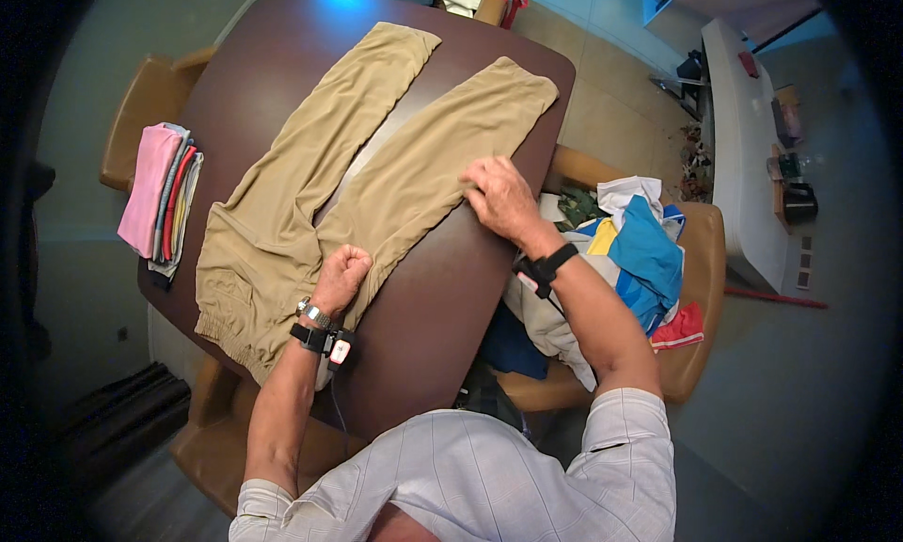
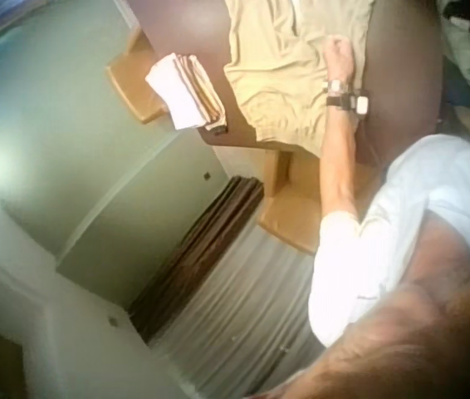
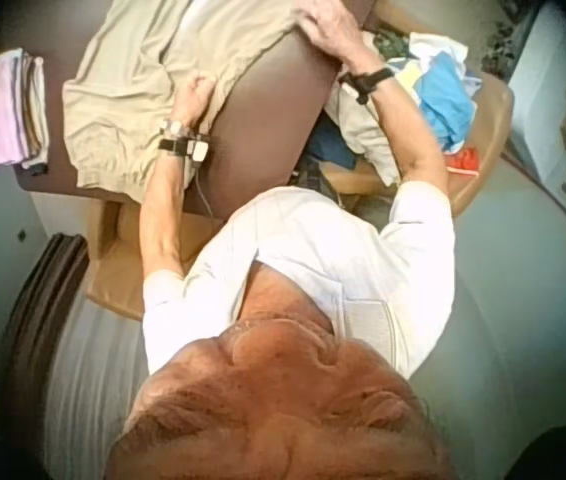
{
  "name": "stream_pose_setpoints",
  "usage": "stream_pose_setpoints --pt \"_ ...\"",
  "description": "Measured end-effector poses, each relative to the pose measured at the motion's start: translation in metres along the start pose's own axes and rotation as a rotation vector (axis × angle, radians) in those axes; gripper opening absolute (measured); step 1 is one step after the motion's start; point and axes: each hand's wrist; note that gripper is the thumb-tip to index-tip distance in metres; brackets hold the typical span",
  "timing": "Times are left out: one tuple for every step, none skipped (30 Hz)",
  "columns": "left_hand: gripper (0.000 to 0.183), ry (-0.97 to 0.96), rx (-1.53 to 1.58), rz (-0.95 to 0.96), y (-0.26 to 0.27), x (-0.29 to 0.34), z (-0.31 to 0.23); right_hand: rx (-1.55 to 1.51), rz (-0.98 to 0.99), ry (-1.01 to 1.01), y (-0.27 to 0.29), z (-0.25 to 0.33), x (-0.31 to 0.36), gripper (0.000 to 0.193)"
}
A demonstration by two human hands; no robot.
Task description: The person folds a pair of beige trousers on a brown table. They lay the trousers flat, smooth the fabric, fold each leg inward, and then fold the garment in half lengthwise. A stack of folded clothes is visible on the left side of the table.
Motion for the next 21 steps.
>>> stream_pose_setpoints --pt "0.015 0.016 0.020 -0.005 0.002 0.001 0.001 -0.006 0.005 -0.040 -0.002 0.009 0.007 0.019" --pt "0.015 0.032 0.041 -0.012 0.003 0.001 0.003 -0.042 0.032 -0.056 -0.006 0.016 0.013 0.017" --pt "0.015 0.033 0.038 -0.009 0.004 0.002 0.001 -0.076 0.059 -0.078 -0.012 0.021 0.022 0.015" --pt "0.015 0.036 0.035 -0.009 0.004 0.003 -0.002 -0.113 0.088 -0.098 -0.016 0.031 0.028 0.014" --pt "0.015 0.040 0.032 -0.009 0.005 0.004 -0.003 -0.167 0.098 -0.110 -0.024 0.045 0.035 0.011" --pt "0.014 0.033 0.023 -0.004 0.005 0.003 -0.004 -0.203 0.120 -0.198 -0.037 0.055 0.044 0.010" --pt "0.014 0.023 0.014 0.004 0.004 0.001 -0.004 -0.421 0.124 -0.421 -0.054 0.066 0.057 0.012" --pt "0.014 0.016 0.005 0.009 0.004 0.000 -0.003 -0.641 0.128 -0.643 -0.070 0.077 0.066 0.015" --pt "0.014 0.026 0.026 0.009 0.006 0.001 -0.001 -0.785 0.234 -0.835 -0.069 0.098 0.061 0.020" --pt "0.015 0.031 0.049 0.011 0.006 0.002 -0.001 -0.921 0.341 -1.028 -0.064 0.116 0.055 0.025" --pt "0.015 0.036 0.073 0.014 0.007 0.002 -0.001 -0.959 0.343 -1.059 -0.075 0.121 0.057 0.026" --pt "0.016 0.038 0.083 0.023 0.006 0.003 -0.004 -0.988 0.313 -1.088 -0.082 0.125 0.057 0.026" --pt "0.016 0.040 0.094 0.031 0.006 0.004 -0.008 -1.017 0.283 -1.117 -0.087 0.128 0.056 0.026" --pt "0.016 0.041 0.104 0.040 0.006 0.006 -0.010 -1.046 0.252 -1.145 -0.091 0.131 0.056 0.027" --pt "0.016 0.034 0.122 0.048 0.005 0.007 -0.010 -1.034 0.261 -1.170 -0.090 0.133 0.050 0.028" --pt "0.016 0.027 0.139 0.056 0.005 0.008 -0.010 -1.051 0.242 -1.191 -0.094 0.133 0.048 0.027" --pt "0.016 0.019 0.157 0.065 0.005 0.009 -0.010 -1.068 0.222 -1.211 -0.100 0.132 0.048 0.026" --pt "0.016 0.006 0.142 0.066 0.005 0.009 -0.008 -1.081 0.202 -1.231 -0.102 0.133 0.046 0.025" --pt "0.016 -0.006 0.126 0.068 0.004 0.009 -0.007 -1.067 0.191 -1.259 -0.104 0.134 0.044 0.023" --pt "0.016 -0.019 0.110 0.070 0.004 0.009 -0.005 -1.053 0.181 -1.288 -0.107 0.135 0.042 0.021" --pt "0.016 -0.022 0.103 0.069 0.004 0.009 -0.005 -1.039 0.169 -1.315 -0.108 0.136 0.041 0.020"
Point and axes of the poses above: each hand's wrist, its own x-axis away from the middle knuckle, its own y-axis out of the back of the hand, z = x × y, and after that the axes turned 3 degrees about -x, right-handed
